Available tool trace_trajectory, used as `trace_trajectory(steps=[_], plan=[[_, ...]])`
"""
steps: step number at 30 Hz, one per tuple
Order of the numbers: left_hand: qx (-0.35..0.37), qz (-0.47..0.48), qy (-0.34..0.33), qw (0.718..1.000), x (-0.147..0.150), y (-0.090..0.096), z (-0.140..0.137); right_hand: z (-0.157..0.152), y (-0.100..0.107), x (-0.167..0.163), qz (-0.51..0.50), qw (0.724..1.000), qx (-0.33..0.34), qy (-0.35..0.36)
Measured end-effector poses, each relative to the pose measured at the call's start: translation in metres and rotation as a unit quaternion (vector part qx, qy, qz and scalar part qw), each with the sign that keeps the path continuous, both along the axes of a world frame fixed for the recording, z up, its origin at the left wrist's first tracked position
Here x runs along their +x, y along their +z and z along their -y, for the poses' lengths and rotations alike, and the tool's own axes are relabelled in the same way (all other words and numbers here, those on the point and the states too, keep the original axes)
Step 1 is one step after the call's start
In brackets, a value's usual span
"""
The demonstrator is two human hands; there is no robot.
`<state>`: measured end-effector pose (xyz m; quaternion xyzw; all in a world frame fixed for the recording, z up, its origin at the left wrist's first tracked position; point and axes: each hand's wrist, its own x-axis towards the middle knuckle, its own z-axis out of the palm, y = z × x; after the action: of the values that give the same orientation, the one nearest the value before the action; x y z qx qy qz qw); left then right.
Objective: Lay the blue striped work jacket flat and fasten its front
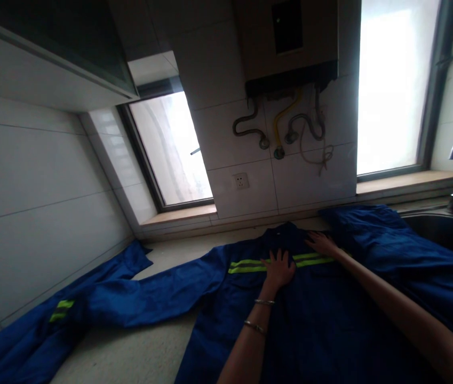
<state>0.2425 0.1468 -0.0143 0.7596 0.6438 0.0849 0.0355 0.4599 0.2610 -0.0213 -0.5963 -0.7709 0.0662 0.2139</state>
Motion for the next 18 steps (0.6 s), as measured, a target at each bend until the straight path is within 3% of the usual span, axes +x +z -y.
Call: trace_trajectory(steps=[3,6,10,13,15,18], plan=[[0.013,-0.004,0.005,1.000,0.001,0.004,0.004,-0.011,-0.007,0.004,0.028,1.000,-0.005,0.005],[0.084,-0.035,0.004,0.996,0.005,0.014,0.010,-0.022,-0.012,0.005,0.028,0.999,0.029,-0.029],[0.174,-0.097,-0.097,0.975,0.007,0.027,0.012,-0.026,-0.012,-0.001,0.016,0.991,0.132,0.021],[0.112,-0.095,-0.145,0.978,0.004,0.028,0.007,-0.023,-0.011,-0.015,0.023,0.977,0.157,0.140],[0.052,-0.065,-0.157,0.984,0.001,0.024,0.002,-0.020,-0.013,-0.027,0.045,0.970,0.125,0.202],[0.023,-0.023,-0.159,0.987,-0.001,0.017,-0.003,-0.017,-0.019,-0.039,0.078,0.971,0.050,0.222]])
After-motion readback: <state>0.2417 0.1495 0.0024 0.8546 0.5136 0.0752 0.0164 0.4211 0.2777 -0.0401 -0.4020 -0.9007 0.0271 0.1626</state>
